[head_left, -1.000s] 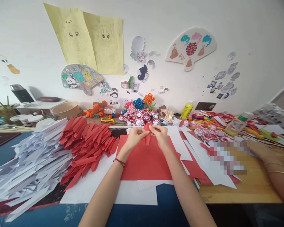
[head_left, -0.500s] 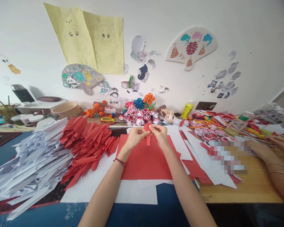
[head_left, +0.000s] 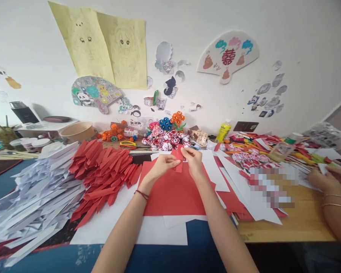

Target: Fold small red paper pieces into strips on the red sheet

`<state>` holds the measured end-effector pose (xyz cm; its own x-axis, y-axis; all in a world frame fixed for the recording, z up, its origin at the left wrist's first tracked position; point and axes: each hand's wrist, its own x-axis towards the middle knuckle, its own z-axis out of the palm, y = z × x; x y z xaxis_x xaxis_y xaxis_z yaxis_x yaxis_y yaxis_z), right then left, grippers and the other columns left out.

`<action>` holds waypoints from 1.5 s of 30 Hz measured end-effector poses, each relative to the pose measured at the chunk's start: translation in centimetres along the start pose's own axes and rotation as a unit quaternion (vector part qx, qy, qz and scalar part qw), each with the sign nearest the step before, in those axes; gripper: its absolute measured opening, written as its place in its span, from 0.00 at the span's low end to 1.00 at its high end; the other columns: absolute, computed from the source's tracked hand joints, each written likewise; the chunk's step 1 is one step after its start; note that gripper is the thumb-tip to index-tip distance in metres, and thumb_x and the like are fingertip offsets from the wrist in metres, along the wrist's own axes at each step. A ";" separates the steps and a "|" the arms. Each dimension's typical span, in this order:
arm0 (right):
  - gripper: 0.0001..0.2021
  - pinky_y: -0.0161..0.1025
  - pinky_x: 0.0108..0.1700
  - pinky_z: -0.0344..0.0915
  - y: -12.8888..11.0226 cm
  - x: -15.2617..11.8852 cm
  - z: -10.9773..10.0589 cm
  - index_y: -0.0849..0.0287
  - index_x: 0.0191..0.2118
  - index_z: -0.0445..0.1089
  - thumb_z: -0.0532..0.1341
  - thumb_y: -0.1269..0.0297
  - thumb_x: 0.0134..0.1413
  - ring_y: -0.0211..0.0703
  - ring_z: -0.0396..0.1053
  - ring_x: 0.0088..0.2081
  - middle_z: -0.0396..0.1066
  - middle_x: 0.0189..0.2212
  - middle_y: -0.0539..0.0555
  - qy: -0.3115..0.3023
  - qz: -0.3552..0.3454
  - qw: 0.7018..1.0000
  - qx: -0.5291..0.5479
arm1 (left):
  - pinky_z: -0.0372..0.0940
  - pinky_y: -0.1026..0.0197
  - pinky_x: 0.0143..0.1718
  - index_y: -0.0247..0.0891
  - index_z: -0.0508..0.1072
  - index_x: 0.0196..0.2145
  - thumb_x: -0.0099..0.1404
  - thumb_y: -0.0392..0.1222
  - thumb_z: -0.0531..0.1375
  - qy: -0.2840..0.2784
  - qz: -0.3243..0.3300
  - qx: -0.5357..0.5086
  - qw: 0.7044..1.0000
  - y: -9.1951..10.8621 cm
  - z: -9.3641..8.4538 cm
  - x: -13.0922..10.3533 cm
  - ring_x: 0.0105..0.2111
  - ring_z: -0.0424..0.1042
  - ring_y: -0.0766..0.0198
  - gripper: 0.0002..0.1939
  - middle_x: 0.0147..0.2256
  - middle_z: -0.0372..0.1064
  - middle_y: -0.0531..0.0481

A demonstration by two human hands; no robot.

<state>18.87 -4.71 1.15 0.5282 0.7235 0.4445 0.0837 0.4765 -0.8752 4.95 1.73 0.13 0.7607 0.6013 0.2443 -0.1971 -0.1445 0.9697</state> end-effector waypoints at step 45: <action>0.16 0.38 0.33 0.63 1.3 0.2 -0.1 0.60 0.28 0.74 0.68 0.50 0.46 0.44 0.67 0.30 0.72 0.27 0.53 -0.007 -0.027 0.994 -0.103 | 0.54 0.67 0.21 0.35 0.65 0.19 0.53 0.58 0.66 0.040 -0.026 0.107 0.993 0.1 0.3 -0.4 0.21 0.70 0.65 0.24 0.18 0.69 0.50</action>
<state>19.20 -4.03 0.09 0.5063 0.7072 0.4935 0.2835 0.4040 -0.8697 4.77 1.24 0.12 0.7131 0.6719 0.1999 -0.0163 -0.2691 0.9630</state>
